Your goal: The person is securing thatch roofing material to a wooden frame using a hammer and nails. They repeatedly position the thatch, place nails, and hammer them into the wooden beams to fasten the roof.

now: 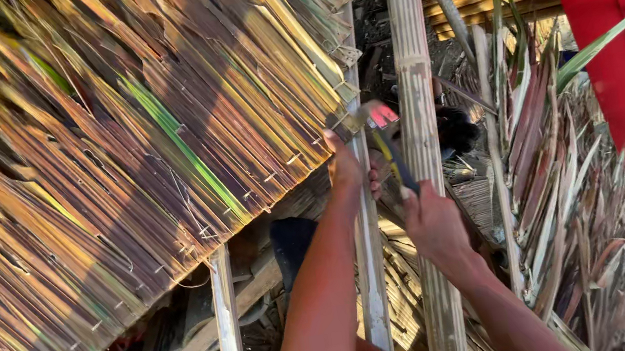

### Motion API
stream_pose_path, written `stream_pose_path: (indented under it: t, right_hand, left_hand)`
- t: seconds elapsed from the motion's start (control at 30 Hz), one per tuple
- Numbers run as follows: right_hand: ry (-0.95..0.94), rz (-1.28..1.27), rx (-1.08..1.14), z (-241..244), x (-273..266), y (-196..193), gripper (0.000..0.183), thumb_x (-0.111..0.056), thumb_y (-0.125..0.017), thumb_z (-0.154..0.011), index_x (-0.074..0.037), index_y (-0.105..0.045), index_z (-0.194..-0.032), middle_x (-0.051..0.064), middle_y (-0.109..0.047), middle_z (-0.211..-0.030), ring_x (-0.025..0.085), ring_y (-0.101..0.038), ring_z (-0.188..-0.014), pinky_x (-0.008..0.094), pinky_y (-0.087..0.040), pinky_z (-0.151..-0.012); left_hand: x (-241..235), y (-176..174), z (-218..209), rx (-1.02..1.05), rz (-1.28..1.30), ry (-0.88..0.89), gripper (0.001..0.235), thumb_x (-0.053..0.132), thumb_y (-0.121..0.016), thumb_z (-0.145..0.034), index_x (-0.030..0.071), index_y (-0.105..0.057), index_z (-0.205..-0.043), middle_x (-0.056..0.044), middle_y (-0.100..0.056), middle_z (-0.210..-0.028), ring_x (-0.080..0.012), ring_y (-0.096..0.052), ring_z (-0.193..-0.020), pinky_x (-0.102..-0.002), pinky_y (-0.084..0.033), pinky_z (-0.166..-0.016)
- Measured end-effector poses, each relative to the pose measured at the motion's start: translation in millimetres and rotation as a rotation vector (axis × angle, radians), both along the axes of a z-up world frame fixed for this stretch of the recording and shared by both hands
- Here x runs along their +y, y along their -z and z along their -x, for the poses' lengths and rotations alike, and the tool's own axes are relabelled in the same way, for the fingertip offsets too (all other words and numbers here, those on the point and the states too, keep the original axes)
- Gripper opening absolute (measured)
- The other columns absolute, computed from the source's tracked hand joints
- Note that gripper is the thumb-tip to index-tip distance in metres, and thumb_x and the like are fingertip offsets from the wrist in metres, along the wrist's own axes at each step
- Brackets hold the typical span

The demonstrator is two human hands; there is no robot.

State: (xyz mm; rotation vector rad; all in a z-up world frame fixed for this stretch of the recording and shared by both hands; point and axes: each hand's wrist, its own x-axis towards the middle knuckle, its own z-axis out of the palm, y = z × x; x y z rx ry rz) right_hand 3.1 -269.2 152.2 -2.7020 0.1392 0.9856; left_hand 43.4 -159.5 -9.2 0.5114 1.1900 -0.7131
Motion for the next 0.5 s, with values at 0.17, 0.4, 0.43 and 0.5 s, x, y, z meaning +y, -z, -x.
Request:
stream_pose_path:
  t: [0.17, 0.4, 0.43, 0.5]
  right_hand:
    - [-0.077, -0.036, -0.144, -3, -2, 14, 0.034, -0.031, -0.047, -0.105, 0.002, -0.053, -0.102, 0.019, -0.058, -0.060, 0.037, -0.061, -0.053, 0.051, -0.048, -0.049]
    - [-0.082, -0.204, -0.221, 46, -27, -18, 0.034, -0.032, -0.047, -0.107, -0.001, -0.057, -0.098, 0.018, -0.056, -0.067, 0.032, -0.056, -0.057, 0.045, -0.046, -0.055]
    - [-0.080, -0.248, -0.191, 43, -17, -34, 0.035, -0.034, -0.049, -0.105, -0.001, -0.058, -0.095, 0.017, -0.055, -0.065, 0.030, -0.056, -0.056, 0.044, -0.047, -0.055]
    - [-0.082, -0.309, -0.119, 45, -1, -95, 0.038, -0.037, -0.053, -0.100, -0.001, -0.060, -0.090, 0.015, -0.055, -0.061, 0.024, -0.055, -0.055, 0.041, -0.048, -0.055]
  left_hand:
    - [-16, 35, 15, -0.139, 0.164, -0.055, 0.096, 0.089, -0.009, -0.089, 0.010, -0.057, -0.065, -0.008, -0.047, -0.046, -0.0245, -0.043, -0.033, -0.043, -0.037, -0.036]
    - [14, 37, 97, -0.574, -0.455, 0.314, 0.048, 0.043, -0.057, -0.106, -0.001, -0.068, -0.091, -0.012, -0.068, -0.077, -0.0148, -0.062, -0.065, -0.034, -0.051, -0.057]
    - [38, 16, 116, -0.582, -0.395, 0.132, 0.033, 0.031, -0.063, -0.103, 0.000, -0.070, -0.097, -0.009, -0.070, -0.079, -0.0137, -0.063, -0.067, -0.031, -0.052, -0.058]
    - [88, -46, 167, -0.593, -0.146, -0.256, 0.014, 0.012, -0.069, -0.093, 0.004, -0.070, -0.104, -0.003, -0.074, -0.084, -0.0140, -0.069, -0.071, -0.028, -0.057, -0.062]
